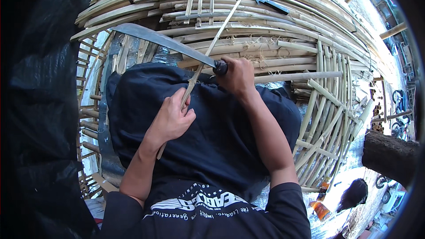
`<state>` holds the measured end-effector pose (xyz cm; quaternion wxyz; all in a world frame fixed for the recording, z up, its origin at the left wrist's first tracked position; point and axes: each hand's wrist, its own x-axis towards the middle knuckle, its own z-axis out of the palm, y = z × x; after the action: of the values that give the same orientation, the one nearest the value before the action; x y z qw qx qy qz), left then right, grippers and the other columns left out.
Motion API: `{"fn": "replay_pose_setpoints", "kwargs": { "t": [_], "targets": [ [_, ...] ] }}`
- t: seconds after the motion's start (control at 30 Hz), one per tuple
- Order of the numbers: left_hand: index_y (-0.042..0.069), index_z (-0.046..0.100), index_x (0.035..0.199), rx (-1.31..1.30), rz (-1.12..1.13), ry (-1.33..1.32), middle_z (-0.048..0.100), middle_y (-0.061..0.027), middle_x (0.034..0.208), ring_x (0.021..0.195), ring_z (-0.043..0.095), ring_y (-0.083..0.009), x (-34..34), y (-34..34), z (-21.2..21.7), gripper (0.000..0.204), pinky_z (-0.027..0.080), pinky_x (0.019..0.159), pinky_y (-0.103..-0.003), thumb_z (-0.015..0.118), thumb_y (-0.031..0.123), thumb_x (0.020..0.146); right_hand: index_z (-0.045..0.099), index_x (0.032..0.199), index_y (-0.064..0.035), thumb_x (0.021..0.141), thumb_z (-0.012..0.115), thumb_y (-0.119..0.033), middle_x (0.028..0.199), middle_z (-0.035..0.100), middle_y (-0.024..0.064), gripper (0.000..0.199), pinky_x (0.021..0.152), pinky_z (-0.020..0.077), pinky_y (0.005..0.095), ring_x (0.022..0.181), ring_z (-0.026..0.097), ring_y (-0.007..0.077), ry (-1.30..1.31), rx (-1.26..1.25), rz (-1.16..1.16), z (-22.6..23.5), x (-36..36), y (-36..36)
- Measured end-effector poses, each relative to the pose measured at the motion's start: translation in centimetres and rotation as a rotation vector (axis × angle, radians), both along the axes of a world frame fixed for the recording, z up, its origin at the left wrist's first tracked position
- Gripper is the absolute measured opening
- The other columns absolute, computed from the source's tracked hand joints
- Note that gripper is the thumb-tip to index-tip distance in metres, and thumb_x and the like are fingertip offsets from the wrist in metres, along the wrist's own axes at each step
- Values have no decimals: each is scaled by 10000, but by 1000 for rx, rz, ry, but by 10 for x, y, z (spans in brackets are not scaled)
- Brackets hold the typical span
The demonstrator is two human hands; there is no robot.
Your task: The person carves a thin bamboo strip using a machete, whittling away wood to shape and smooth the piece while sitting on a pile of bamboo slats.
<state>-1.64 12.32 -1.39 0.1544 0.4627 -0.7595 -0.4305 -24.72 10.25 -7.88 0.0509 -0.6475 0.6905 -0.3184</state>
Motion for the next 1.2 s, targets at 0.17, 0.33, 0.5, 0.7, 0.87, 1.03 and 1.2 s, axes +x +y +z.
{"fn": "replay_pose_setpoints", "kwargs": {
  "t": [0.17, 0.33, 0.5, 0.7, 0.87, 1.03, 1.2],
  "targets": [
    [-13, 487, 886, -78, 20, 25, 448, -121, 602, 509, 442, -215, 1, 5, -5, 151, 388, 525, -379, 599, 42, 801, 641, 736, -117, 682, 742, -231, 680, 675, 122, 161, 609, 534, 454, 658, 683, 348, 85, -145, 117, -3, 19, 4],
    [-53, 496, 953, -137, -43, -17, 554, -262, 649, 656, 603, -486, -9, -3, 6, 179, 466, 599, -494, 554, 6, 793, 625, 754, -130, 600, 837, -278, 694, 672, 79, 301, 599, 507, 442, 644, 665, 326, 82, -213, 71, 2, 4, 9],
    [-53, 482, 927, -134, -68, 6, 551, -270, 654, 634, 598, -474, -16, -4, 8, 167, 460, 591, -490, 558, 4, 790, 648, 797, -144, 614, 843, -238, 709, 671, 64, 283, 590, 481, 416, 643, 650, 310, 102, -303, 77, 5, -9, 13],
    [-23, 471, 877, 31, -72, 4, 443, -167, 597, 525, 440, -275, 7, 7, 23, 131, 383, 523, -391, 556, 0, 779, 643, 722, -97, 746, 722, -165, 660, 659, 137, 107, 560, 492, 458, 597, 647, 361, 183, -288, -203, 4, -51, -2],
    [-30, 469, 874, 4, -64, -1, 458, -207, 582, 494, 502, -372, 19, 8, 20, 122, 429, 532, -411, 556, -8, 792, 663, 720, -93, 733, 729, -140, 659, 648, 167, 82, 567, 493, 473, 626, 658, 377, 70, -261, -70, 5, -26, 0],
    [-32, 468, 874, 24, -56, 35, 460, -203, 582, 482, 485, -372, 33, 16, 30, 121, 424, 523, -406, 555, -14, 792, 709, 764, -120, 733, 711, -186, 669, 651, 172, 73, 606, 510, 483, 654, 655, 396, -20, -194, -136, 3, -35, -5],
    [-32, 469, 884, 43, -83, 45, 449, -195, 577, 469, 463, -360, 38, 22, 26, 122, 417, 516, -391, 550, -27, 793, 651, 724, -21, 795, 700, -143, 674, 624, 222, 149, 574, 495, 436, 629, 646, 408, -64, -241, -257, 4, -60, -11]
  ]
}}
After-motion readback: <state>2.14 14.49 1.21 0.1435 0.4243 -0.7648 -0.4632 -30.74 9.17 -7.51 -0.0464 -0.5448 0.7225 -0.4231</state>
